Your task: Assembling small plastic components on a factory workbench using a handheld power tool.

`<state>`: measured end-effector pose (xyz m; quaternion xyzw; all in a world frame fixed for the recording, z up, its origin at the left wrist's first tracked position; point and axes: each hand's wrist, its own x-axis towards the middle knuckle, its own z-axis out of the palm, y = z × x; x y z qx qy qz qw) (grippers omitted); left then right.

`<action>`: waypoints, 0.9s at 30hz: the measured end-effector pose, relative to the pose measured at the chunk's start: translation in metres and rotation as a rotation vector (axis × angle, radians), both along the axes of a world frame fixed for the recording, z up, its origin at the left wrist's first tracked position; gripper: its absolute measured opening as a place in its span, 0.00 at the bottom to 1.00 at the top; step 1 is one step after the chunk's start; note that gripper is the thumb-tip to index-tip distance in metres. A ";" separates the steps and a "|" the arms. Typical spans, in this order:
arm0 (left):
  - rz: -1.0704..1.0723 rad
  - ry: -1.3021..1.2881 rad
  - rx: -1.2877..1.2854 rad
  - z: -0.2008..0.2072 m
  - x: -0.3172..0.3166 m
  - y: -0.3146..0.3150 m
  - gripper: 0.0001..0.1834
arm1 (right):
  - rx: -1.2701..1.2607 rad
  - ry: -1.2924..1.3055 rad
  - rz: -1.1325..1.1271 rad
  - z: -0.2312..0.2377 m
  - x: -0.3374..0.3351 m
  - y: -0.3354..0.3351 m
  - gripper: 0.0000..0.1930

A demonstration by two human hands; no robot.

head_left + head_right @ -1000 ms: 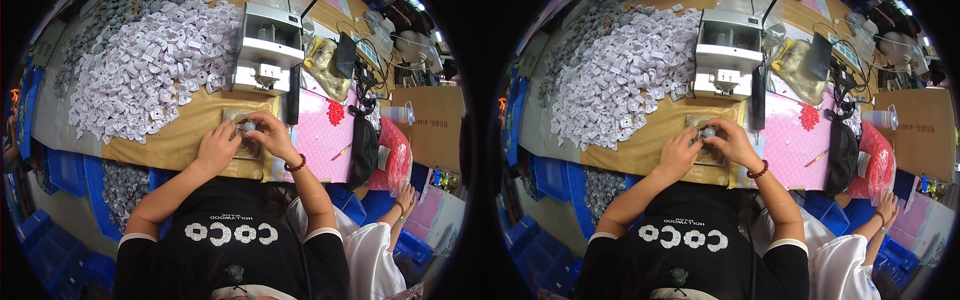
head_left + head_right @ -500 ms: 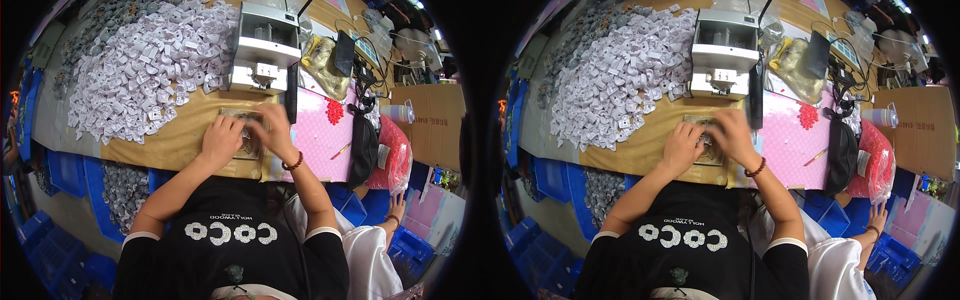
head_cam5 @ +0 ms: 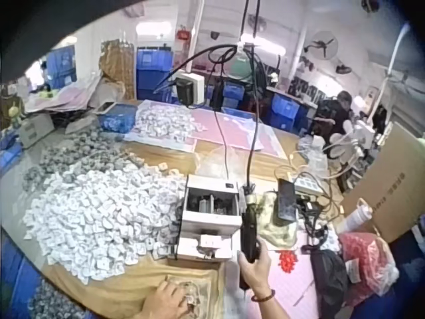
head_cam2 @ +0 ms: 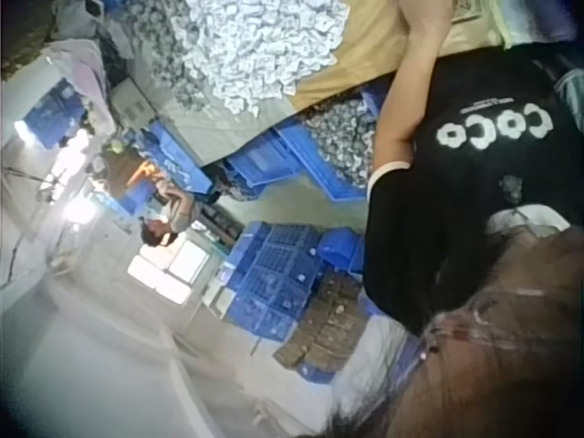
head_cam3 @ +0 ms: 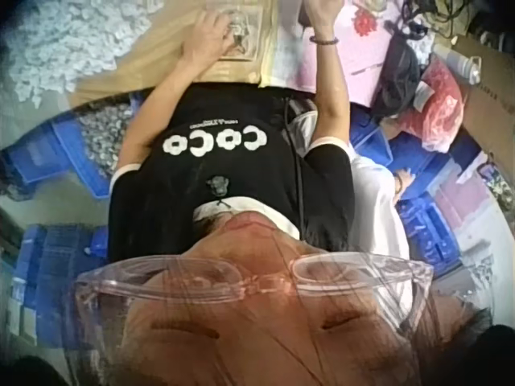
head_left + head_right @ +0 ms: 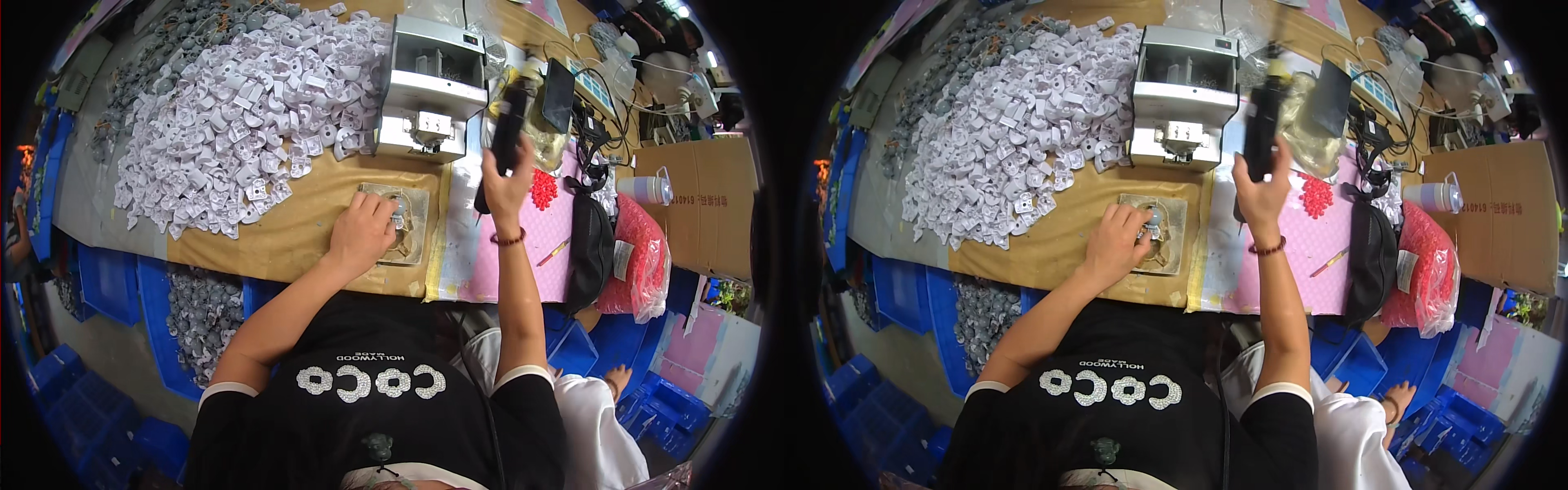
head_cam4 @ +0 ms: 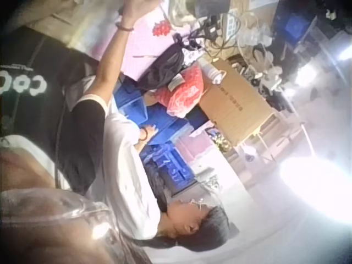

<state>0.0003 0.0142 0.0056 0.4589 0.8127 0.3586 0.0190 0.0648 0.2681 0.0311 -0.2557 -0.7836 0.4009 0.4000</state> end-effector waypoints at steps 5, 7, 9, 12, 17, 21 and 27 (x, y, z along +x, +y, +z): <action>-0.001 0.006 -0.008 0.007 0.000 -0.001 0.17 | -0.440 0.367 0.502 0.112 -0.003 -0.032 0.29; -0.011 -0.012 0.022 0.007 0.000 -0.001 0.17 | -0.482 0.396 0.498 0.118 -0.022 -0.042 0.28; -0.007 -0.021 0.028 0.004 0.000 -0.001 0.17 | -0.329 0.369 0.450 0.115 -0.043 -0.045 0.29; 0.008 -0.026 -0.013 0.002 0.001 0.000 0.17 | -0.285 0.385 0.461 0.113 -0.072 -0.048 0.26; -0.004 -0.051 -0.031 0.002 -0.001 -0.003 0.18 | -0.309 0.162 0.381 0.095 -0.100 -0.046 0.24; 0.001 -0.066 -0.029 -0.002 -0.002 -0.002 0.18 | -0.387 0.044 0.455 0.090 -0.074 -0.061 0.27; -0.005 -0.046 0.006 0.003 -0.003 -0.001 0.17 | -0.500 0.076 0.509 0.084 -0.021 -0.100 0.30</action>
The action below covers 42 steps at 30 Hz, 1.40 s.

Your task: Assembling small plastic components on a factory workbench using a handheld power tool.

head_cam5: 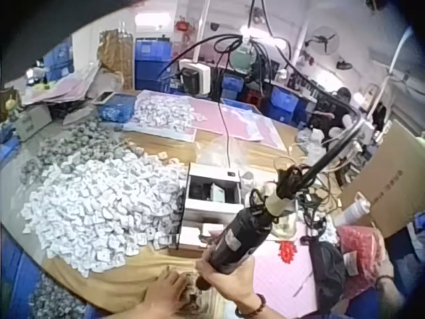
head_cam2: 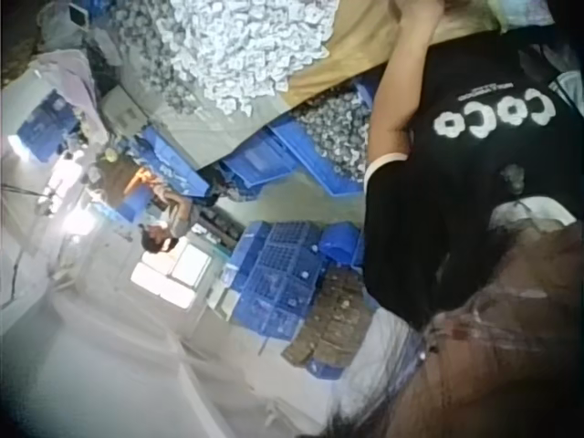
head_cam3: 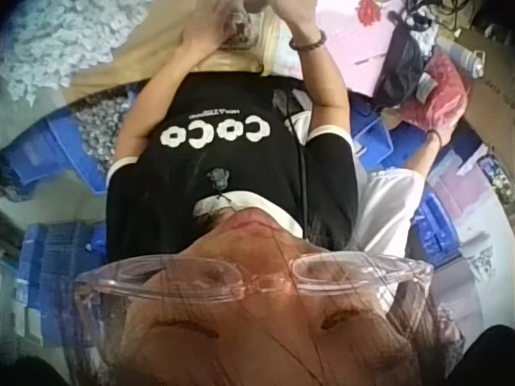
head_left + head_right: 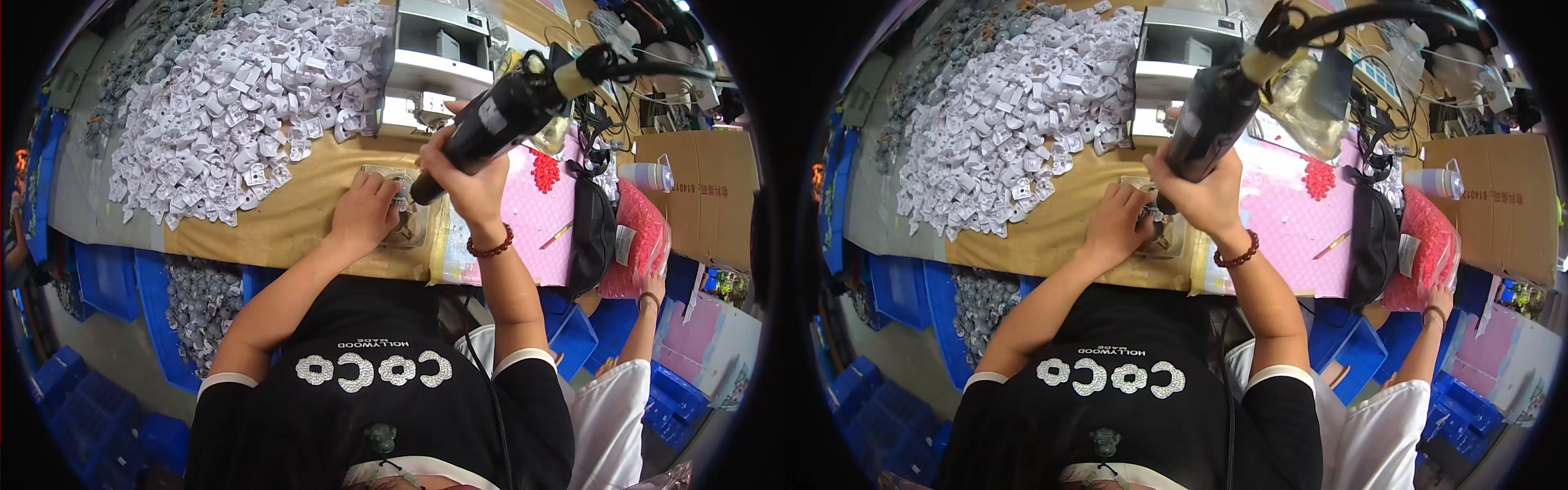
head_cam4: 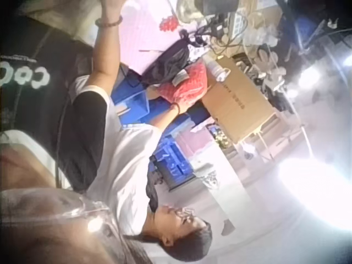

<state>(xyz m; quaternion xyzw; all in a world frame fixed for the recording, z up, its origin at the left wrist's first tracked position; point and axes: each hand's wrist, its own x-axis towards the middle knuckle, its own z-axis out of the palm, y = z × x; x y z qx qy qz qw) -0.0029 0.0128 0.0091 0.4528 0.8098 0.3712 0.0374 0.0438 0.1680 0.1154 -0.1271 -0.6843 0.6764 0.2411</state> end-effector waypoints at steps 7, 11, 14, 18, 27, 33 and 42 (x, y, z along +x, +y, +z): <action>0.019 0.061 -0.002 -0.003 0.001 0.000 0.18 | 0.014 0.109 0.028 -0.014 0.007 -0.010 0.30; 0.018 0.063 -0.005 -0.003 0.001 0.000 0.18 | 0.009 0.118 0.018 -0.018 0.007 -0.010 0.30; 0.020 0.081 0.000 -0.003 0.001 0.000 0.18 | -0.002 0.118 0.013 -0.017 0.007 -0.011 0.30; 0.009 0.055 0.026 -0.005 0.000 0.000 0.19 | 0.139 0.057 0.100 -0.020 0.014 -0.012 0.29; -0.029 -0.078 0.066 0.003 -0.002 -0.002 0.28 | 0.177 0.187 0.261 -0.042 0.030 -0.015 0.25; -0.066 -0.035 0.022 -0.002 -0.004 -0.002 0.26 | 0.369 0.125 0.221 -0.034 0.031 -0.019 0.21; -0.042 -0.061 0.078 0.001 -0.003 0.000 0.25 | 0.409 0.062 0.257 -0.032 0.027 -0.012 0.21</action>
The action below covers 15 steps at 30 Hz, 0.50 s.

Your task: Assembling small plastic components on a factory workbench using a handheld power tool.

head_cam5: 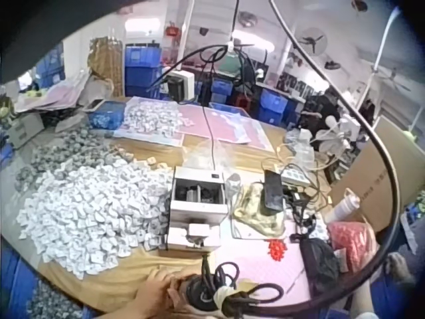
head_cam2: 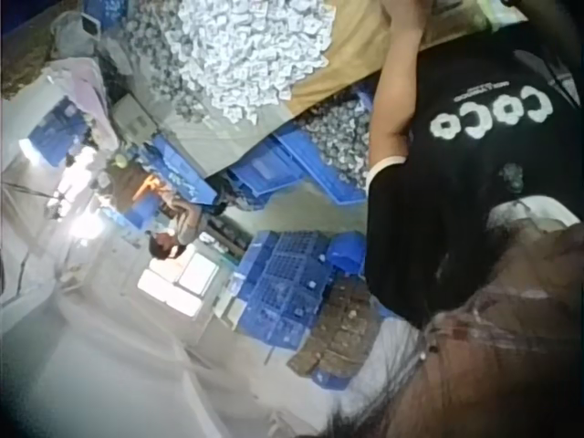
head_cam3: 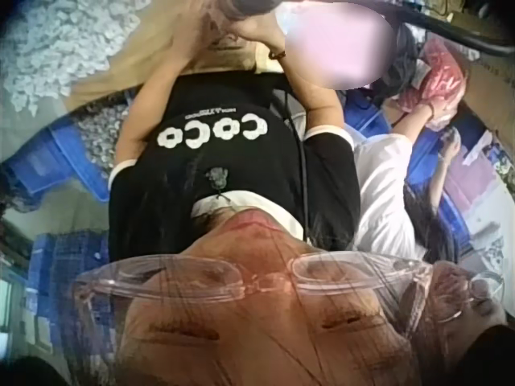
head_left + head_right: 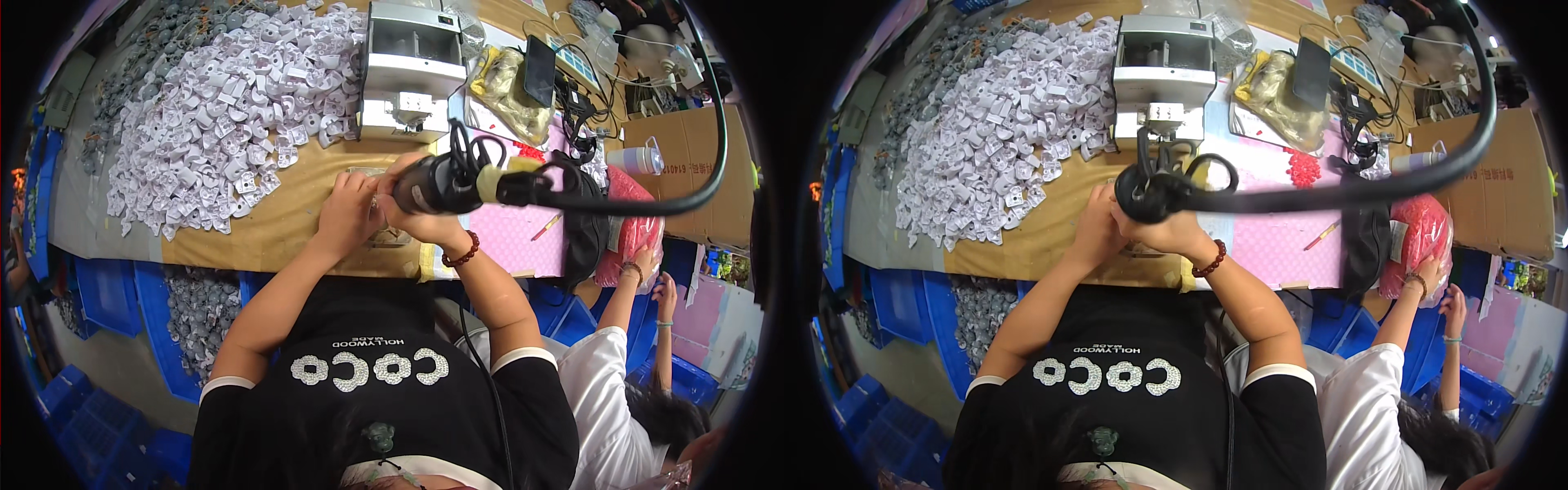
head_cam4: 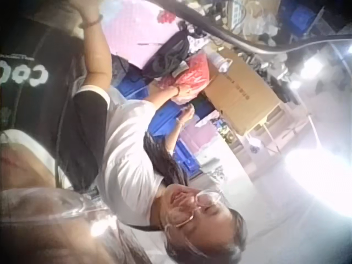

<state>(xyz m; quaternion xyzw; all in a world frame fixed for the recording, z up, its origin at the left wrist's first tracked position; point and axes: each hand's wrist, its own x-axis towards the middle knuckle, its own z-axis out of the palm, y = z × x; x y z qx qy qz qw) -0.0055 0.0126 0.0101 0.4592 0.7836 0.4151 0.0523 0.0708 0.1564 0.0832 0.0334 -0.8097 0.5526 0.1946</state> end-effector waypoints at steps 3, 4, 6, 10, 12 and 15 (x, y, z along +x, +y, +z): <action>0.016 0.048 -0.035 -0.001 0.001 -0.001 0.26 | -0.258 -0.074 -0.067 0.010 -0.003 0.005 0.21; 0.028 0.066 -0.036 -0.001 0.001 -0.001 0.25 | -0.404 -0.093 -0.096 0.016 -0.004 0.009 0.22; 0.032 0.058 -0.065 -0.001 0.002 -0.003 0.24 | -0.435 -0.081 -0.270 0.018 -0.007 0.027 0.18; 0.003 0.002 -0.077 -0.002 0.002 -0.003 0.20 | -0.488 -0.182 -0.603 -0.018 -0.007 0.089 0.20; -0.012 -0.004 -0.051 -0.003 0.001 -0.005 0.20 | -0.511 -0.239 -0.653 -0.042 0.001 0.107 0.23; -0.014 0.026 -0.023 -0.005 0.002 -0.007 0.19 | -0.480 -0.179 -0.733 -0.071 0.007 0.102 0.23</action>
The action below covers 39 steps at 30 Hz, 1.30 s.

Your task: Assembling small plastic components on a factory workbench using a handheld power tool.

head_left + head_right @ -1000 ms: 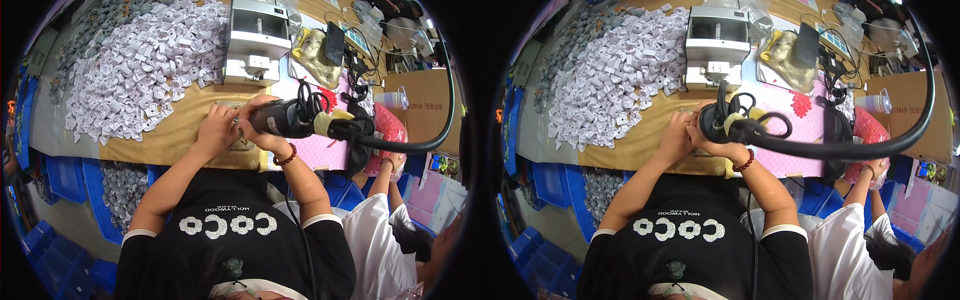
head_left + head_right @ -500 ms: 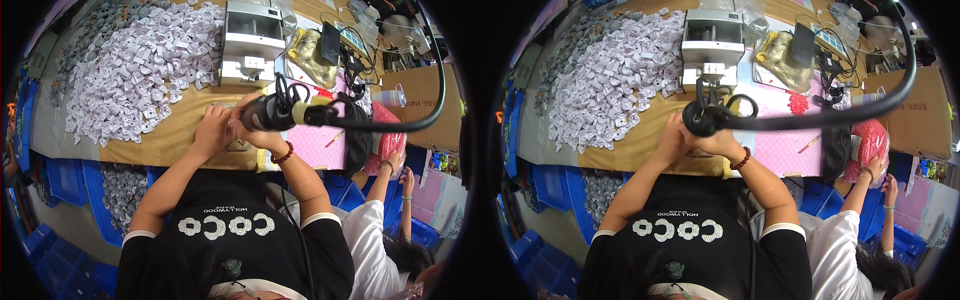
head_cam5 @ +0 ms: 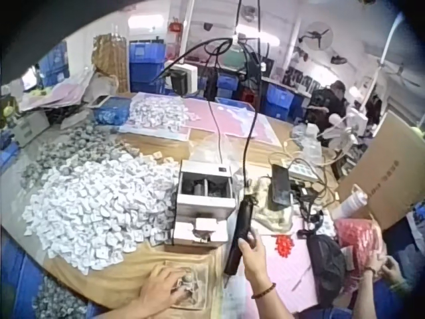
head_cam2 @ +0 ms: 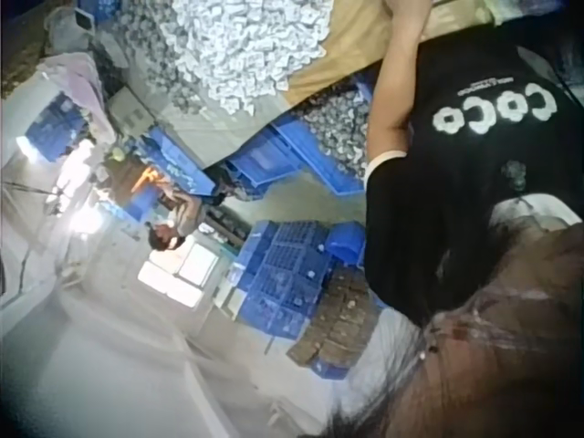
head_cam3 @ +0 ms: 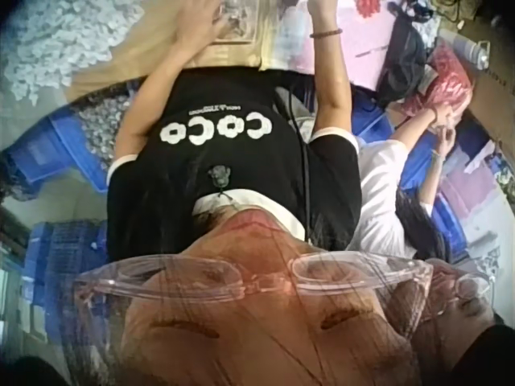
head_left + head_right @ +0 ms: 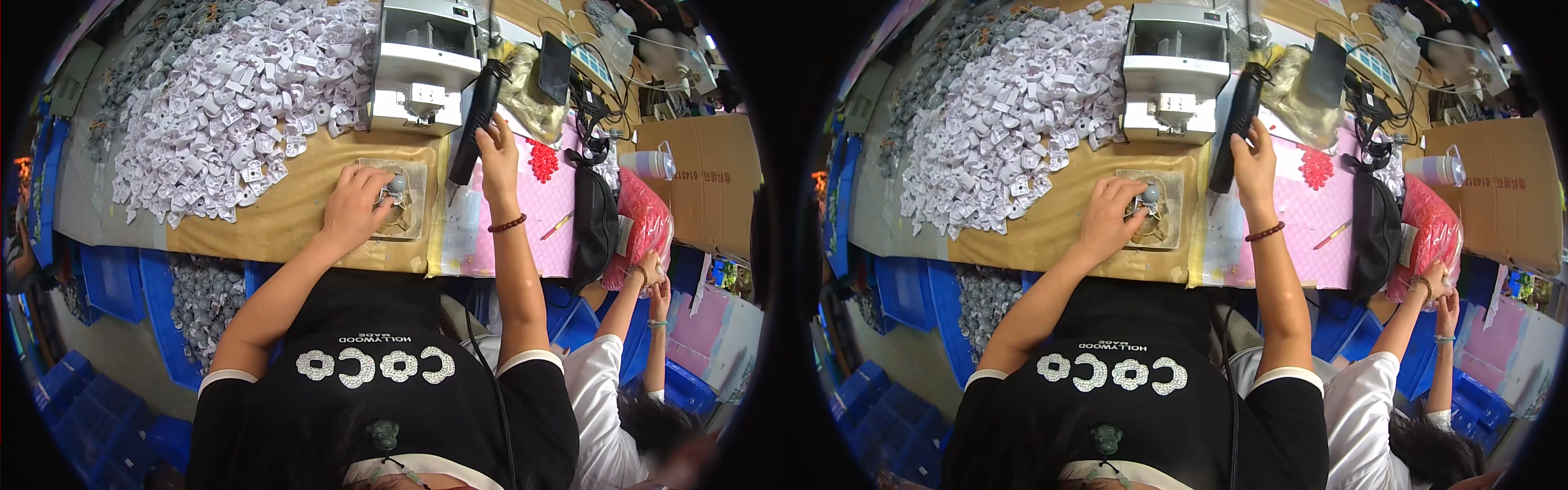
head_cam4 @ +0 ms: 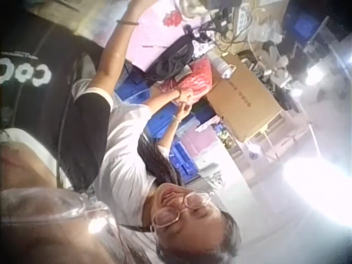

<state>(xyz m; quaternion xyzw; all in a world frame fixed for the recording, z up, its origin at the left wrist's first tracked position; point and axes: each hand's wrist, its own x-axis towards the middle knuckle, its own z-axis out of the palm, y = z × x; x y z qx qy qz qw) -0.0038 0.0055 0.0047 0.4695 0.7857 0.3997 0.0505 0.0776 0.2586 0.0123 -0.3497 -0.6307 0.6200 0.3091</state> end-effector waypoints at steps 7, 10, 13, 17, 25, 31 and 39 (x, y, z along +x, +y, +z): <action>-0.003 0.047 0.042 0.002 0.001 0.001 0.18 | 0.344 -0.154 0.435 0.013 0.014 -0.085 0.10; 0.000 0.052 0.038 0.003 0.003 0.001 0.19 | 0.337 -0.197 0.474 0.004 0.013 -0.092 0.07; -0.012 0.051 0.045 0.002 0.002 0.001 0.19 | 0.334 -0.091 0.418 0.002 0.007 -0.091 0.06; -0.025 0.028 0.032 0.003 0.003 0.000 0.20 | 0.050 0.031 0.307 0.002 -0.006 -0.088 0.07; -0.090 0.002 0.076 0.021 0.005 -0.045 0.20 | -0.082 -0.035 0.482 0.020 0.011 -0.066 0.09; 0.084 -0.017 -0.273 0.020 0.003 -0.195 0.18 | 0.718 -0.311 0.123 -0.008 0.048 0.048 0.06; -0.163 -0.234 -1.015 0.012 -0.017 -0.323 0.07 | 1.308 -0.639 0.114 -0.042 0.075 0.144 0.07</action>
